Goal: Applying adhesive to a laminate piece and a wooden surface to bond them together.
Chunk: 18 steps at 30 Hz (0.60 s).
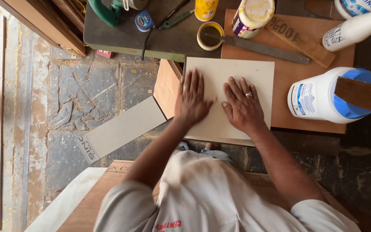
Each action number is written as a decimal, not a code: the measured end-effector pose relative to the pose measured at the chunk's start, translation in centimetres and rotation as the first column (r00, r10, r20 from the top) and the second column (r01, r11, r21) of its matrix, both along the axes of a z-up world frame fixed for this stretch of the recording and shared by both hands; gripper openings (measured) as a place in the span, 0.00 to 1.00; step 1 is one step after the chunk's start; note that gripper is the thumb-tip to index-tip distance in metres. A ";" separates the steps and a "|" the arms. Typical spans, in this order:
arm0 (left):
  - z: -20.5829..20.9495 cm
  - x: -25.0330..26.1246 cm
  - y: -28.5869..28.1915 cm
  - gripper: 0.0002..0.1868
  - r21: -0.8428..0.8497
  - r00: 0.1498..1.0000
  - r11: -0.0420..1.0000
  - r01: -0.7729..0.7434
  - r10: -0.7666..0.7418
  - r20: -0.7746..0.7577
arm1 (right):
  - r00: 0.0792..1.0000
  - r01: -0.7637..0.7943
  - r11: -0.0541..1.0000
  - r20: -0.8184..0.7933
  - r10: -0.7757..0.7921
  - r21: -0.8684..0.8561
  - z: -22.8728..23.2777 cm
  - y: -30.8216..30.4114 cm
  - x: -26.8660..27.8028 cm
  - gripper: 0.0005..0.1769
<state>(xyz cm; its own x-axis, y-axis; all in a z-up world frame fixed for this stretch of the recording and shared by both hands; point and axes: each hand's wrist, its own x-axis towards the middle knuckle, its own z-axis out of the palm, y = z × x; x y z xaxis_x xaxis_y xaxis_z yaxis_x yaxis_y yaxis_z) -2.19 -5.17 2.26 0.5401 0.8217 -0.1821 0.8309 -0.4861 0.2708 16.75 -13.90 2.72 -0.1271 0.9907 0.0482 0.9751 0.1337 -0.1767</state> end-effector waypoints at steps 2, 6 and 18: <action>-0.1 -1.3 -3.6 0.51 -0.034 1.000 0.999 0.014 -0.014 0.005 | 1.000 -0.009 1.000 0.005 0.009 0.007 0.1 0.2 0.0 0.34; -1.3 -3.6 -9.0 0.51 0.023 0.994 0.995 0.100 -0.102 0.050 | 0.999 -0.023 0.998 0.030 0.021 0.054 -0.5 0.4 0.3 0.34; -5.5 -9.0 -13.0 0.45 -0.003 0.784 0.954 -0.300 0.248 0.569 | 0.891 0.440 0.879 -0.212 -0.401 0.184 -2.0 -9.5 3.0 0.45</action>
<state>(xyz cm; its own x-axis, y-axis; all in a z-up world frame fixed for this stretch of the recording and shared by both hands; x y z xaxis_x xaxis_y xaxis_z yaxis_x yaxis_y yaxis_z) -11.21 -18.15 -3.23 0.2758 0.9486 0.1552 0.6501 -0.3031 0.6968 19.75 -23.42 0.71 0.3280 0.9095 0.2554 0.9077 -0.2285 -0.3520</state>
